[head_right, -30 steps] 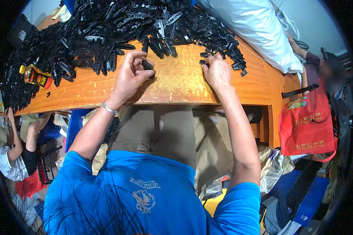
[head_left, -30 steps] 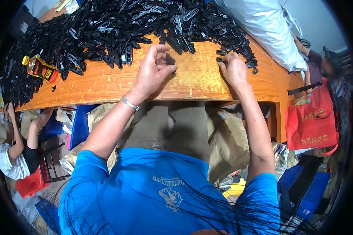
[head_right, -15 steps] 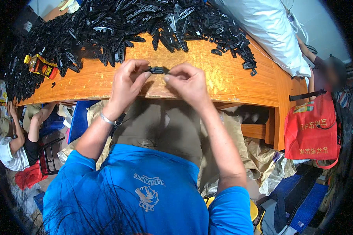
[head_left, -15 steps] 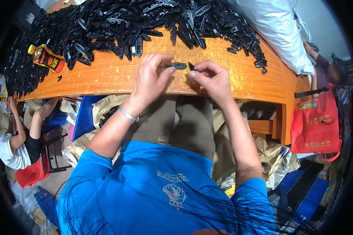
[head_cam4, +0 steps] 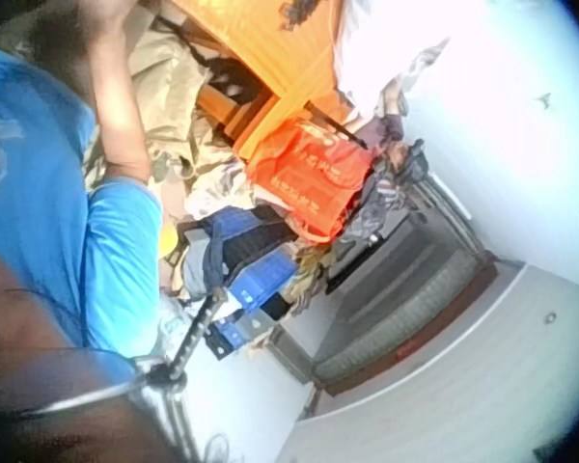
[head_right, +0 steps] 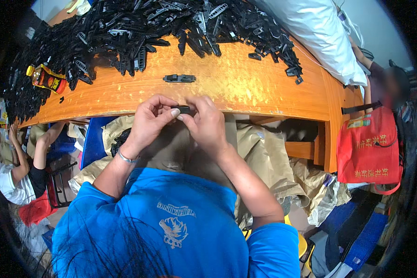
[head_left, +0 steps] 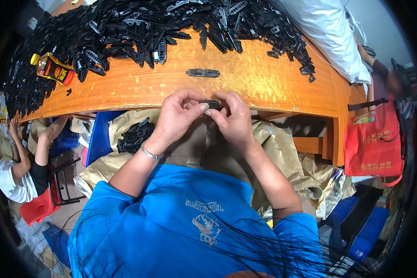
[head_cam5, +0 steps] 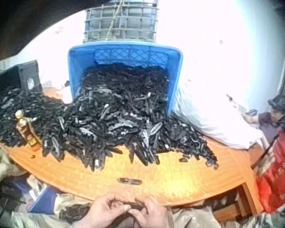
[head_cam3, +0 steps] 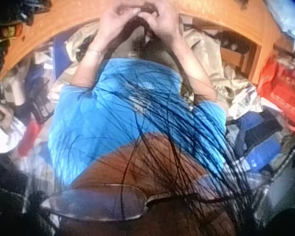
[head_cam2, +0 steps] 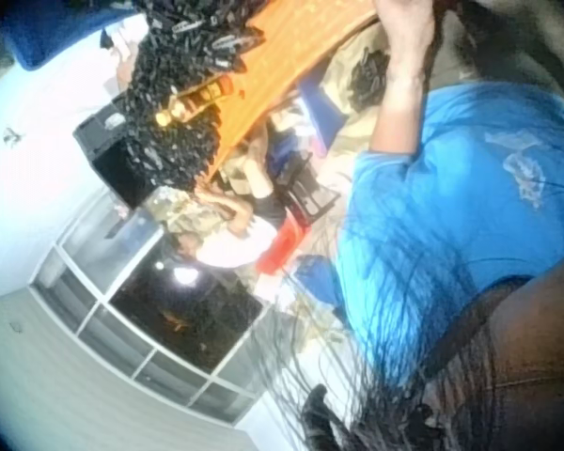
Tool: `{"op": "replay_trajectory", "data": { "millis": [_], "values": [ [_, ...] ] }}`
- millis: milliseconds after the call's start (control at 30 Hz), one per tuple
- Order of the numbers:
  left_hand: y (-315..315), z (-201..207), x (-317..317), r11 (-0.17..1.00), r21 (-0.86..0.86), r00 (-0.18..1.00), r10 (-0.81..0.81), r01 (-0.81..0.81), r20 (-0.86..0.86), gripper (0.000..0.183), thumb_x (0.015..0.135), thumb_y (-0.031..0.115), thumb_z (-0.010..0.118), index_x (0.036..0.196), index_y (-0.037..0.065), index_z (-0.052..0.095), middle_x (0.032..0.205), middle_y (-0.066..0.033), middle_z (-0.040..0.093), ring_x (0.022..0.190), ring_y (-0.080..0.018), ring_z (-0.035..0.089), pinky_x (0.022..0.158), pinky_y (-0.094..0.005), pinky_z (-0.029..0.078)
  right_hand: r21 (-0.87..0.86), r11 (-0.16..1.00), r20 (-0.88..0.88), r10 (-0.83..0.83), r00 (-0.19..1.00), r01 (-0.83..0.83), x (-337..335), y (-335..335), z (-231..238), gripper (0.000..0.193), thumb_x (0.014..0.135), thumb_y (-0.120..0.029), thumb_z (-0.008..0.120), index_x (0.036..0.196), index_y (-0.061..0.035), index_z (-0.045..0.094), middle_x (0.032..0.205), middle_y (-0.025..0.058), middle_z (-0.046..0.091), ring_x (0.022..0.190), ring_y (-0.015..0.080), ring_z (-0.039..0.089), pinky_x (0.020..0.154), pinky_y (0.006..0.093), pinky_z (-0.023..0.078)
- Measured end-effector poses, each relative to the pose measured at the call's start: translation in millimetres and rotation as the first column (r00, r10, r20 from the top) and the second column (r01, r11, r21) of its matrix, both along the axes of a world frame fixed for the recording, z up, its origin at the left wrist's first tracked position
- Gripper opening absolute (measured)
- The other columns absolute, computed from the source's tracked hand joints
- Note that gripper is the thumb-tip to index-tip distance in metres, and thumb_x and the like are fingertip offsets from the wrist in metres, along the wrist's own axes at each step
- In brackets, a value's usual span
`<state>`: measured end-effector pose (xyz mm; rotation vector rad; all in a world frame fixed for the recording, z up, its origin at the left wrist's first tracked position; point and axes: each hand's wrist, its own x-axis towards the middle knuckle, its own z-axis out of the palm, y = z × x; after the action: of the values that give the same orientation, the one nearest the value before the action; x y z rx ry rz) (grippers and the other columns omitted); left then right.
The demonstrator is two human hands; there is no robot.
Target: Assembling small black plastic clips by snapping pieces together on a wooden table.
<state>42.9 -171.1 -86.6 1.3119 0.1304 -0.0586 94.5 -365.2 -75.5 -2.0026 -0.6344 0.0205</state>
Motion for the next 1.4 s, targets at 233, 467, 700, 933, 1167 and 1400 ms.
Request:
{"op": "replay_trajectory", "data": {
  "millis": [233, 467, 700, 933, 1167, 1400],
  "values": [
    [-1.5, 5.5, 9.1, 0.946, 0.325, 0.996, -0.017, -0.012, 0.086, 0.016, 0.100, 0.004, 0.075, 0.114, 0.000, 0.069, 0.095, -0.0011, 0.072, 0.083, -0.0074, 0.066, 0.076, -0.0227, 0.055, -0.111, 0.993, 0.349, 0.080, 0.934, -0.044, 10.4, -6.2, -4.6, 0.033, 0.085, -0.010, 0.084, 0.116, -0.0066, 0.074, 0.105, 0.0137, 0.071, 0.087, 0.0361, 0.073, 0.074, 0.0444, 0.059],
    [25.7, 16.2, 56.8, 0.365, 0.810, 0.853, -0.074, -0.459, 0.517, 0.039, 0.084, 0.008, 0.086, 0.119, 0.001, 0.071, 0.103, -0.0143, 0.069, 0.096, -0.0313, 0.068, 0.085, -0.0393, 0.055, -0.129, 0.981, 0.371, -0.086, 0.925, 0.142, 64.1, -6.5, 12.1, 0.023, 0.086, -0.015, 0.085, 0.108, -0.0081, 0.081, 0.104, 0.0123, 0.072, 0.089, 0.0341, 0.074, 0.074, 0.0421, 0.059],
    [30.9, 2.9, 78.8, 0.371, 0.835, 0.877, -0.098, -0.407, 0.471, 0.020, 0.083, 0.006, 0.084, 0.101, 0.001, 0.077, 0.098, -0.0131, 0.068, 0.098, -0.0345, 0.065, 0.086, -0.0438, 0.053, -0.190, 0.977, 0.378, -0.017, 0.926, 0.096, 96.8, 7.6, -2.6, 0.022, 0.087, -0.019, 0.085, 0.106, -0.0088, 0.082, 0.098, 0.0112, 0.072, 0.087, 0.0336, 0.073, 0.074, 0.0417, 0.058],
    [28.3, 6.5, 86.3, 0.414, 0.799, 0.839, -0.134, -0.436, 0.527, 0.013, 0.083, 0.006, 0.083, 0.092, 0.003, 0.074, 0.095, -0.0139, 0.065, 0.096, -0.0365, 0.063, 0.084, -0.0462, 0.052, -0.360, 0.929, 0.431, 0.248, 0.867, -0.086, 120.8, 27.2, 15.6, 0.014, 0.088, -0.017, 0.082, 0.098, -0.0068, 0.079, 0.095, 0.0105, 0.068, 0.085, 0.0352, 0.072, 0.072, 0.0452, 0.057],
    [36.0, -2.7, 75.4, 0.422, 0.788, 0.848, -0.079, -0.447, 0.524, 0.018, 0.081, 0.003, 0.085, 0.096, 0.000, 0.075, 0.091, -0.0138, 0.066, 0.091, -0.0337, 0.066, 0.080, -0.0426, 0.053, -0.310, 0.939, 0.425, 0.274, 0.863, -0.146, 105.0, 35.6, 6.0, 0.016, 0.089, -0.017, 0.081, 0.095, -0.0033, 0.075, 0.096, 0.0141, 0.066, 0.081, 0.0389, 0.071, 0.072, 0.0489, 0.056],
    [38.2, -2.4, 69.7, 0.445, 0.785, 0.844, -0.110, -0.431, 0.525, 0.017, 0.081, 0.002, 0.084, 0.094, 0.001, 0.074, 0.090, -0.0132, 0.065, 0.091, -0.0334, 0.065, 0.081, -0.0425, 0.053, -0.026, 0.998, 0.217, 0.063, 0.974, -0.059, 106.0, 25.0, 4.8, 0.021, 0.091, -0.017, 0.081, 0.107, -0.0040, 0.079, 0.098, 0.0131, 0.070, 0.088, 0.0341, 0.071, 0.076, 0.0418, 0.057]
  ]
}}
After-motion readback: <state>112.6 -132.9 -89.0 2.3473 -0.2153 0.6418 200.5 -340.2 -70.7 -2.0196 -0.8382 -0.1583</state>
